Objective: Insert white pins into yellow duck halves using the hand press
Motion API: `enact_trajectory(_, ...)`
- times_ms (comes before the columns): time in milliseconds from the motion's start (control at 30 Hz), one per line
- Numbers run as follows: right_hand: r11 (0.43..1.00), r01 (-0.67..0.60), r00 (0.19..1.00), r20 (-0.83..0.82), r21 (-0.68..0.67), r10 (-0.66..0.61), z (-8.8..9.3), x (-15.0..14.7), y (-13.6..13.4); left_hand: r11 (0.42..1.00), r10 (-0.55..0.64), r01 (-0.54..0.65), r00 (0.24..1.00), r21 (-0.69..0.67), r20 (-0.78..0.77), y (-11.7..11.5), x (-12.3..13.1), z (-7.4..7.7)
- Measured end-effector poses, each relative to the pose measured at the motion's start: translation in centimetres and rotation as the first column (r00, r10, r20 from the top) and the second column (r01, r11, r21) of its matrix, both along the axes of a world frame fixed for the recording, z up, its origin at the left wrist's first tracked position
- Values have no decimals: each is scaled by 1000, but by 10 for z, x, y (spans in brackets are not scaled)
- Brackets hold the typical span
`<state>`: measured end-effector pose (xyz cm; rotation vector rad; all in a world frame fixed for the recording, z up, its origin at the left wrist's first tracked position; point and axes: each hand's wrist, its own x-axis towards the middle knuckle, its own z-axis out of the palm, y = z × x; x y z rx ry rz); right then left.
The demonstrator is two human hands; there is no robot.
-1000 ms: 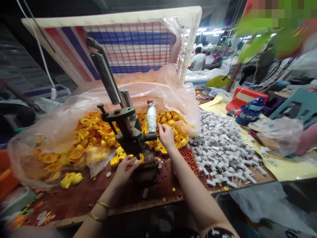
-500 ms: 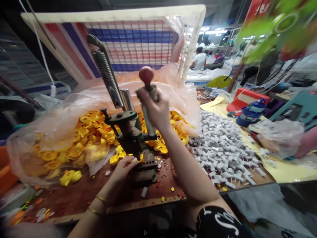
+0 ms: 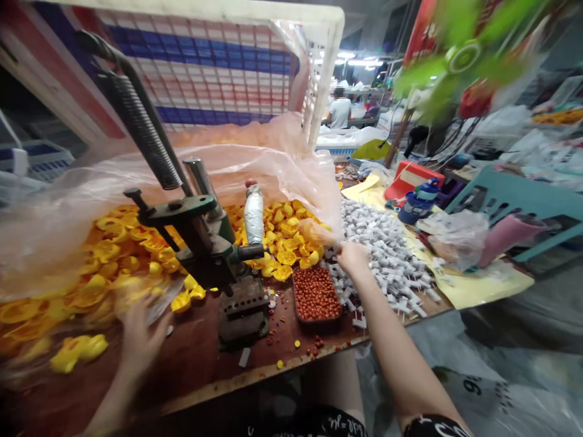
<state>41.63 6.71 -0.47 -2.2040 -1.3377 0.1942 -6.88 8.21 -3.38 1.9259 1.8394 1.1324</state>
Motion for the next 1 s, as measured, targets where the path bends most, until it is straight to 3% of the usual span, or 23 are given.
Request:
enact_trajectory(100, 1000, -12, 999, 46, -9, 12, -17, -18, 17, 992, 1, -36, 961, -122, -277, 12, 6, -14)
enact_trajectory(167, 1000, -17, 999, 41, 6, 17, -23, -25, 24, 987, -30, -28, 937, -160, -348, 13, 10, -23)
enact_trajectory(300, 998, 2, 999, -43, 68, 1, -24, -17, 19, 1000, 9, -11, 984, -10, -176, -6, 7, -34)
enact_trajectory(433, 990, -47, 970, -230, 129, 76, -14, -23, -8, 998, 12, -13, 1000, 65, 19, -41, 11, -26)
enact_trajectory(500, 973, -140, 901, -384, 184, 202, -7, -53, -24, 997, -38, 31, 992, 65, 117, -56, 25, -20)
enact_trajectory(633, 864, -322, 619, -605, 387, 501, 3, -153, -59, 985, -161, 131, 933, 113, 321, -73, 66, -15)
enact_trajectory(700, 770, -428, 561, -529, 473, 637, 3, -201, -73, 977, -209, 180, 918, 115, 337, -77, 80, -13)
enact_trajectory(833, 558, -627, 603, -115, 544, 790, -6, -249, -85, 961, -266, 231, 920, 149, 287, -81, 88, -9)
enact_trajectory(900, 513, -674, 624, 38, 531, 781, -11, -255, -86, 949, -290, 249, 929, 191, 230, -81, 85, -8)
enact_trajectory(1000, 508, -710, 637, 138, 489, 758, -11, -261, -91, 921, -340, 300, 930, 248, 137, -82, 82, -10)
